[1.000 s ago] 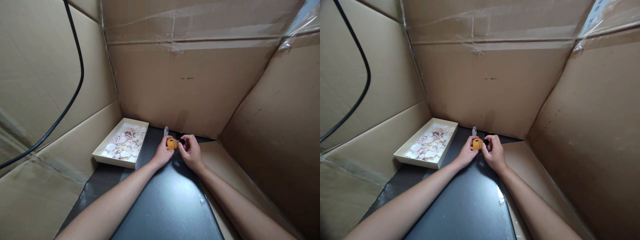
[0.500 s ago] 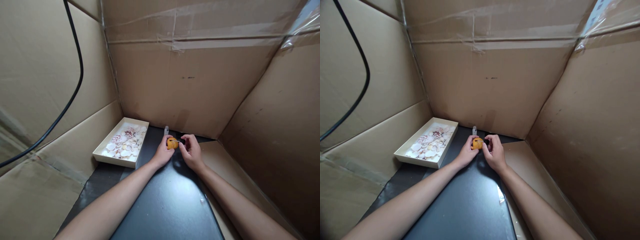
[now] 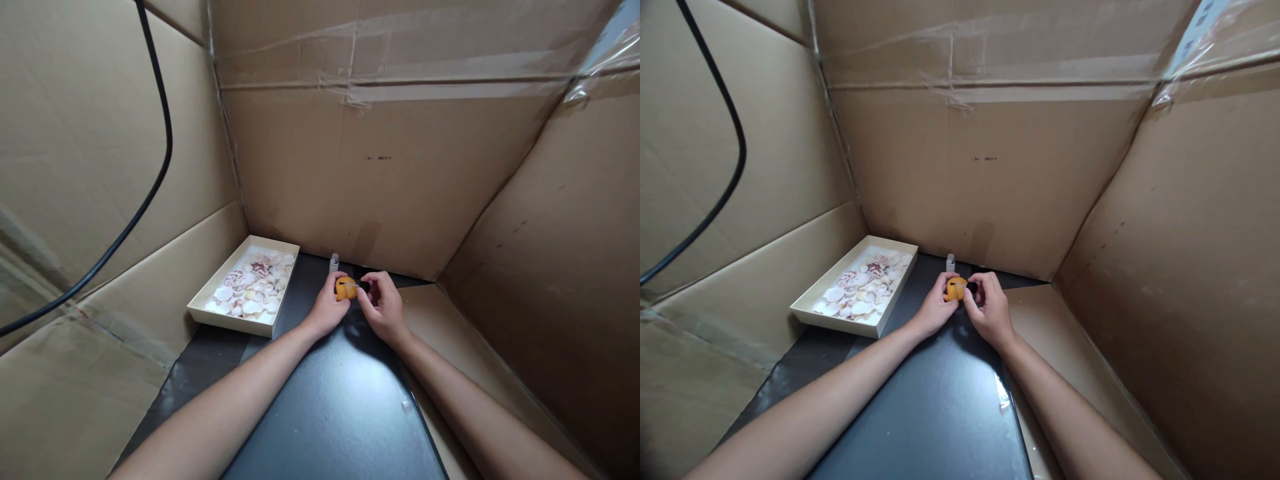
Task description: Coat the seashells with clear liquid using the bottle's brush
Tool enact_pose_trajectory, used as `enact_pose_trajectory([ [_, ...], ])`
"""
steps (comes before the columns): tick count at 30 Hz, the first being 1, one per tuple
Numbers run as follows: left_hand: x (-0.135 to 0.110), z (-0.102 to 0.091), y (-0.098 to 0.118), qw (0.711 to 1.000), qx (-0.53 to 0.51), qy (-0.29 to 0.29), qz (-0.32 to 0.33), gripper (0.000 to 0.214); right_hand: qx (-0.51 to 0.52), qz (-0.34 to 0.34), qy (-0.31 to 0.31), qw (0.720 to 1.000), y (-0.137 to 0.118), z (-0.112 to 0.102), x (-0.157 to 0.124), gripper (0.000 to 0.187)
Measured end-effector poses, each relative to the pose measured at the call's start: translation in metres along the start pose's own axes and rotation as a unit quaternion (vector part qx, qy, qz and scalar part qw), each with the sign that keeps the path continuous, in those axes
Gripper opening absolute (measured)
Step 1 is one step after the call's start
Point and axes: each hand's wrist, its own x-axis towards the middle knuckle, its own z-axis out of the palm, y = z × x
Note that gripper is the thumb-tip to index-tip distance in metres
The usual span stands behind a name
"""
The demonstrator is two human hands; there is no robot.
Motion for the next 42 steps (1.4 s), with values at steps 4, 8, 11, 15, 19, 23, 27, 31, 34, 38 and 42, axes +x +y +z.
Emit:
enact_pose_trajectory([
  [4,-0.0001,0.0002,-0.0019,1.000,0.007,0.004,0.017,0.052,-0.004,-0.002,0.019,1.000,-0.0002,0.0000,0.0002,0.015],
  [8,-0.0002,0.0002,-0.0001,1.000,0.018,0.003,0.021,0.051,0.003,-0.006,-0.001,1.000,-0.0012,0.0003,-0.0006,0.016],
  [11,0.0002,0.0000,0.0014,1.000,0.016,-0.001,0.023,0.052,0.001,-0.004,0.021,1.000,-0.0012,0.0005,-0.0008,0.016],
  [15,0.0008,-0.0002,0.0022,1.000,0.002,-0.012,0.015,0.054,0.003,-0.012,0.002,1.000,-0.0006,0.0006,-0.0006,0.014],
  [19,0.0009,0.0003,0.0004,1.000,-0.002,-0.005,0.005,0.054,-0.006,0.001,0.024,1.000,-0.0011,0.0009,-0.0004,0.016],
  [23,0.0008,0.0004,-0.0021,1.000,-0.008,0.020,-0.004,0.049,0.004,-0.007,-0.007,1.000,-0.0019,0.0011,-0.0009,0.013],
  [27,0.0006,0.0004,-0.0008,1.000,-0.016,0.019,-0.006,0.046,-0.003,-0.001,0.014,1.000,-0.0020,0.0014,-0.0009,0.014],
  [31,0.0007,0.0007,0.0024,1.000,-0.014,0.009,0.000,0.045,0.007,-0.009,-0.007,1.000,-0.0022,0.0008,-0.0005,0.011],
  [34,0.0008,0.0009,0.0040,1.000,-0.013,0.006,-0.002,0.044,-0.001,-0.007,0.000,1.000,-0.0022,0.0006,-0.0003,0.012],
  [38,0.0007,0.0010,0.0039,1.000,-0.019,0.006,-0.006,0.045,0.000,-0.006,0.006,1.000,-0.0023,0.0003,-0.0003,0.013],
  [42,0.0008,0.0010,0.0030,1.000,-0.024,0.007,-0.009,0.043,-0.007,-0.014,0.005,1.000,-0.0029,0.0005,-0.0002,0.013],
])
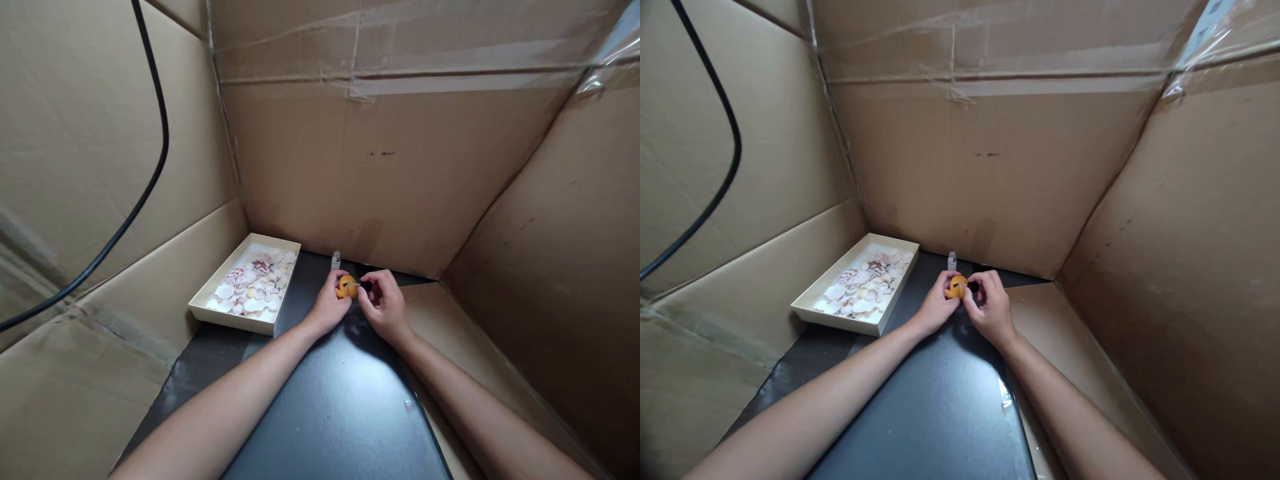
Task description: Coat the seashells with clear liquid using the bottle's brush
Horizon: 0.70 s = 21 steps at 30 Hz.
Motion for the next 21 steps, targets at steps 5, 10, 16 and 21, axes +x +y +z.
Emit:
enact_pose_trajectory([
  [5,0.0002,0.0005,0.0008,1.000,0.002,0.000,-0.001,0.045,0.012,-0.008,-0.007,1.000,-0.0016,-0.0005,-0.0001,0.011],
  [10,-0.0002,0.0007,0.0012,1.000,0.004,0.001,-0.003,0.044,0.002,-0.008,0.020,1.000,-0.0034,-0.0010,0.0004,0.014],
  [16,0.0002,0.0000,-0.0005,1.000,0.010,0.001,0.004,0.043,0.005,-0.013,0.004,1.000,-0.0030,-0.0007,0.0005,0.011],
  [21,0.0005,-0.0005,-0.0009,1.000,0.005,-0.001,0.002,0.045,0.010,0.000,0.012,1.000,-0.0013,0.0000,0.0002,0.011],
])
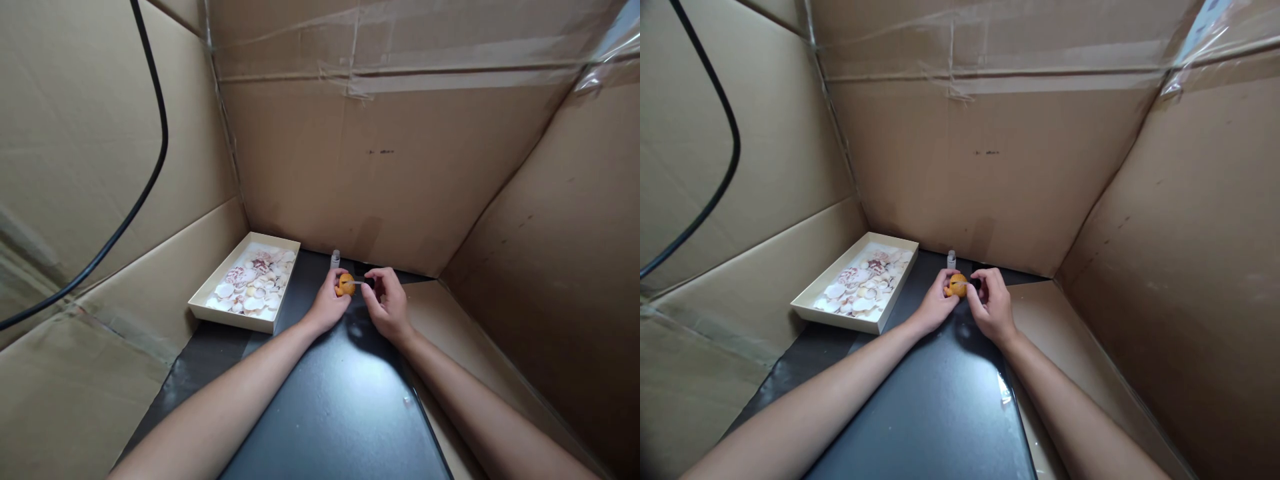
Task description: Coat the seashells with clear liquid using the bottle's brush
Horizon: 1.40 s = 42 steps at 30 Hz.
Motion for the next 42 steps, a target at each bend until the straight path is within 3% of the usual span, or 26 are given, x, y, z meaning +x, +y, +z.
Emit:
enact_pose_trajectory([
  [2,0.0000,0.0000,-0.0001,1.000,-0.002,0.001,0.000,0.044,0.000,-0.005,-0.012,1.000,0.0005,0.0003,0.0000,0.010],
  [7,0.0003,0.0000,-0.0020,1.000,-0.008,-0.002,-0.001,0.045,-0.013,-0.002,0.028,1.000,0.0012,0.0011,0.0006,0.016],
  [22,-0.0006,-0.0009,-0.0003,1.000,-0.011,-0.001,-0.007,0.044,0.016,-0.015,-0.039,0.999,-0.0069,-0.0046,0.0000,0.010],
  [30,-0.0015,-0.0013,-0.0019,1.000,0.004,-0.002,-0.016,0.048,-0.010,0.021,0.007,1.000,0.0023,0.0004,0.0016,0.016],
  [36,-0.0020,-0.0020,-0.0014,1.000,0.011,-0.001,-0.003,0.048,0.011,0.010,-0.045,0.999,-0.0016,-0.0010,-0.0003,0.015],
  [42,-0.0014,-0.0028,-0.0032,1.000,0.024,0.004,0.006,0.049,0.004,0.029,-0.028,0.999,-0.0027,-0.0006,0.0006,0.014],
])
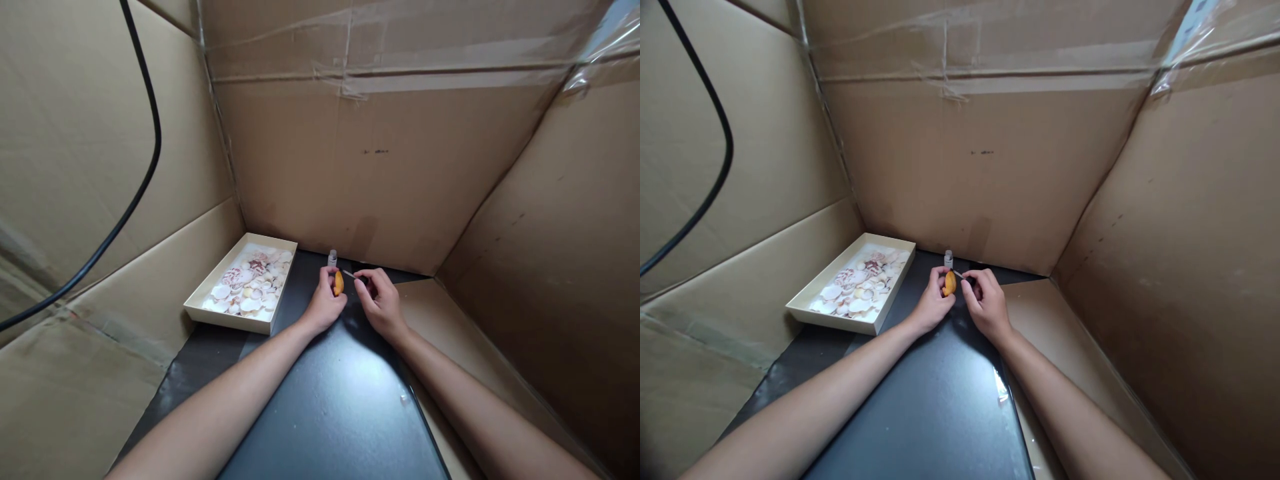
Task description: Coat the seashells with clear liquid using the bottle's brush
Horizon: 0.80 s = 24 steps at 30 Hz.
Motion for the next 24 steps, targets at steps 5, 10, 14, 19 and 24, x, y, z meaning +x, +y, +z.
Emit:
enact_pose_trajectory([
  [5,-0.0005,0.0000,0.0017,1.000,0.009,0.008,-0.004,0.048,0.022,-0.016,-0.034,0.999,-0.0027,-0.0023,-0.0002,0.016],
  [10,-0.0004,0.0017,0.0035,1.000,0.008,0.021,-0.004,0.047,0.022,-0.019,-0.016,0.999,-0.0039,-0.0028,-0.0005,0.016],
  [14,-0.0012,0.0032,0.0069,1.000,0.003,0.020,-0.012,0.046,-0.007,0.001,0.003,1.000,-0.0003,-0.0019,0.0007,0.019],
  [19,-0.0025,0.0033,0.0052,1.000,0.002,0.000,-0.013,0.044,0.005,0.007,0.031,0.999,0.0019,-0.0023,0.0012,0.020],
  [24,-0.0034,0.0036,0.0040,1.000,-0.004,-0.011,0.011,0.039,0.005,0.005,0.028,1.000,0.0028,-0.0017,0.0008,0.014],
])
